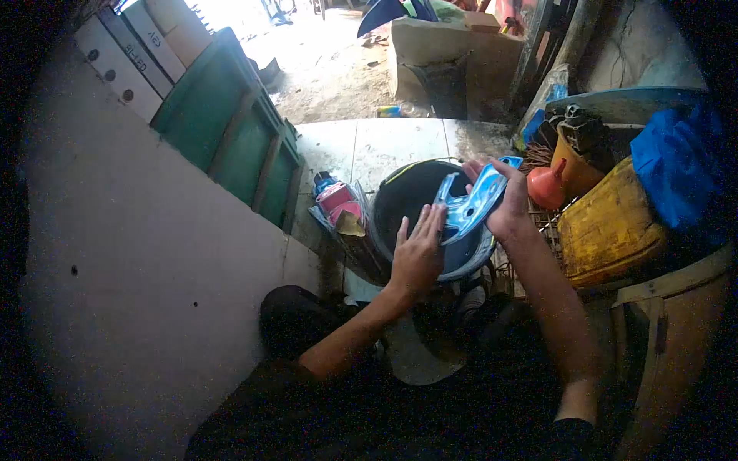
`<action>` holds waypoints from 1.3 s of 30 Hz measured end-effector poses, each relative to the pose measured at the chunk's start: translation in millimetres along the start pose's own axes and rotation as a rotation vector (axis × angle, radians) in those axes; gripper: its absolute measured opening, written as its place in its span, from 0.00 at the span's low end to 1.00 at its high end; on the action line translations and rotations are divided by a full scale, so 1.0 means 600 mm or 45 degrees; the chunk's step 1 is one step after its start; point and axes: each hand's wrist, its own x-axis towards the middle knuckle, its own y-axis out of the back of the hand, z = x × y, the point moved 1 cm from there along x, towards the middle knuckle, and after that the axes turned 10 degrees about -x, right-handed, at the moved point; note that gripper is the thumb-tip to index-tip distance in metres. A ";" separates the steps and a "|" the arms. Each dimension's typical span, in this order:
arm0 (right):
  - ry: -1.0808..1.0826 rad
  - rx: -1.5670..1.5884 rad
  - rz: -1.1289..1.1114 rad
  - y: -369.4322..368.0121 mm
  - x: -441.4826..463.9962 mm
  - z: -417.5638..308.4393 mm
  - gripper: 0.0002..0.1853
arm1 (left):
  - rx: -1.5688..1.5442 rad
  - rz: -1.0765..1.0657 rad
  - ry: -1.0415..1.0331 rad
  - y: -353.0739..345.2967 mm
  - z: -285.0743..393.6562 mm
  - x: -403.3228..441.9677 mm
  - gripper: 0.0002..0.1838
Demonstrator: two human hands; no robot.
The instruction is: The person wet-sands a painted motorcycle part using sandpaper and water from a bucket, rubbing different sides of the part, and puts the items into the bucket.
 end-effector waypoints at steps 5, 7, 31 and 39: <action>0.026 0.127 0.067 0.061 0.030 0.015 0.15 | -0.110 -0.086 -0.046 -0.001 0.002 0.009 0.34; 0.024 0.163 0.082 0.054 0.019 0.000 0.14 | -0.129 -0.025 -0.099 -0.003 -0.002 0.012 0.33; 0.190 0.121 -0.070 0.001 -0.051 0.014 0.11 | -0.456 -0.253 0.228 -0.008 0.033 0.009 0.54; 0.268 0.077 -0.142 -0.014 -0.059 0.040 0.09 | -0.457 -0.244 0.241 -0.013 0.029 0.002 0.61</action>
